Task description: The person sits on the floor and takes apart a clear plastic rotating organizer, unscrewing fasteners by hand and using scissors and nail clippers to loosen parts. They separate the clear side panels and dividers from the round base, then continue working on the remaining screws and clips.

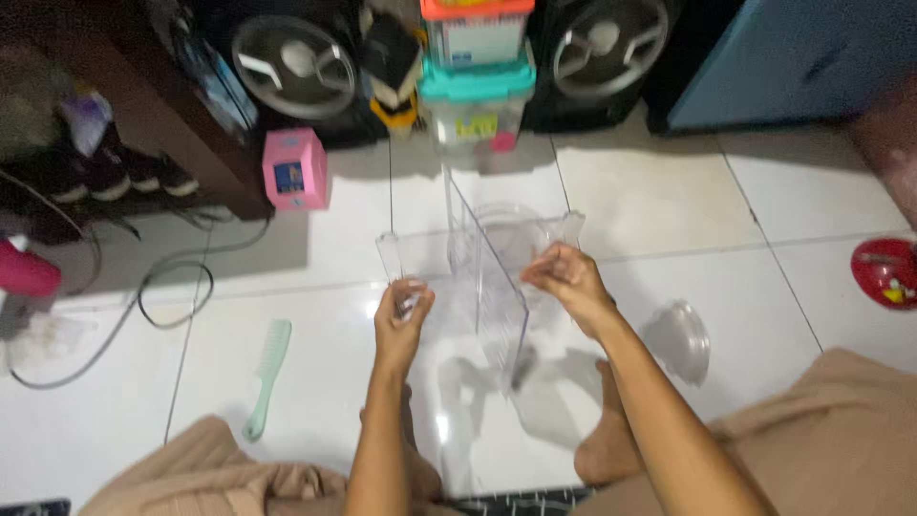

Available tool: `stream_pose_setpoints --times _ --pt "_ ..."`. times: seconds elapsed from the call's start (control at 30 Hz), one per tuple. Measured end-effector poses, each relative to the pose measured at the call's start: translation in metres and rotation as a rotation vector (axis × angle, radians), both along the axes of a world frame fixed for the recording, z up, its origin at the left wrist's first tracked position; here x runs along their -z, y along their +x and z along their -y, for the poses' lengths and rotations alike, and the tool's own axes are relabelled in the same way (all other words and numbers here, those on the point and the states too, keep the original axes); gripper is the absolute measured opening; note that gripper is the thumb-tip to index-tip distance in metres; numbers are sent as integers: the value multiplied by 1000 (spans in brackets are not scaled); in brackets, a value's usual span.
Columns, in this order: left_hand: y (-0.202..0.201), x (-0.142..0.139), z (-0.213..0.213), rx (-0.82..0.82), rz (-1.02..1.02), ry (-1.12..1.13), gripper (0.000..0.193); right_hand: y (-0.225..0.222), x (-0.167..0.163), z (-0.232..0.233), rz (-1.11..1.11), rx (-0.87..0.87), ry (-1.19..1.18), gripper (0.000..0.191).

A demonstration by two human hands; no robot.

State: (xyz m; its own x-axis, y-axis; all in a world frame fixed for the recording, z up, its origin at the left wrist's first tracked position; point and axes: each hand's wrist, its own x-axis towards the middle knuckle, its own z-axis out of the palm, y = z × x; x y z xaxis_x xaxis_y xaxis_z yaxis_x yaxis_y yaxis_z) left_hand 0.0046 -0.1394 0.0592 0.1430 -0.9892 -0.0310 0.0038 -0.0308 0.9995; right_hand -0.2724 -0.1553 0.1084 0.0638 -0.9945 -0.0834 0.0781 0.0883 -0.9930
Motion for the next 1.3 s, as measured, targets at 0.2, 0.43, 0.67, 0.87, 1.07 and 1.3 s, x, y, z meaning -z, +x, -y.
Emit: stream_pose_setpoints --times 0.2,0.43,0.67,0.87,1.07,1.3 --pt "9 7 -11 9 45 10 20 26 15 -22 32 50 36 20" --pt "12 5 -22 17 69 169 19 39 13 -31 -4 32 17 20" --pt "9 12 -23 44 49 171 18 40 19 -36 -12 24 22 16" --pt "9 20 -23 43 6 160 16 40 24 -39 -55 6 -29 13" --pt "9 23 -24 35 -14 120 19 41 27 -40 -78 3 -24 12" --pt "10 28 -27 21 -37 200 23 45 32 -42 -111 7 -48 14"
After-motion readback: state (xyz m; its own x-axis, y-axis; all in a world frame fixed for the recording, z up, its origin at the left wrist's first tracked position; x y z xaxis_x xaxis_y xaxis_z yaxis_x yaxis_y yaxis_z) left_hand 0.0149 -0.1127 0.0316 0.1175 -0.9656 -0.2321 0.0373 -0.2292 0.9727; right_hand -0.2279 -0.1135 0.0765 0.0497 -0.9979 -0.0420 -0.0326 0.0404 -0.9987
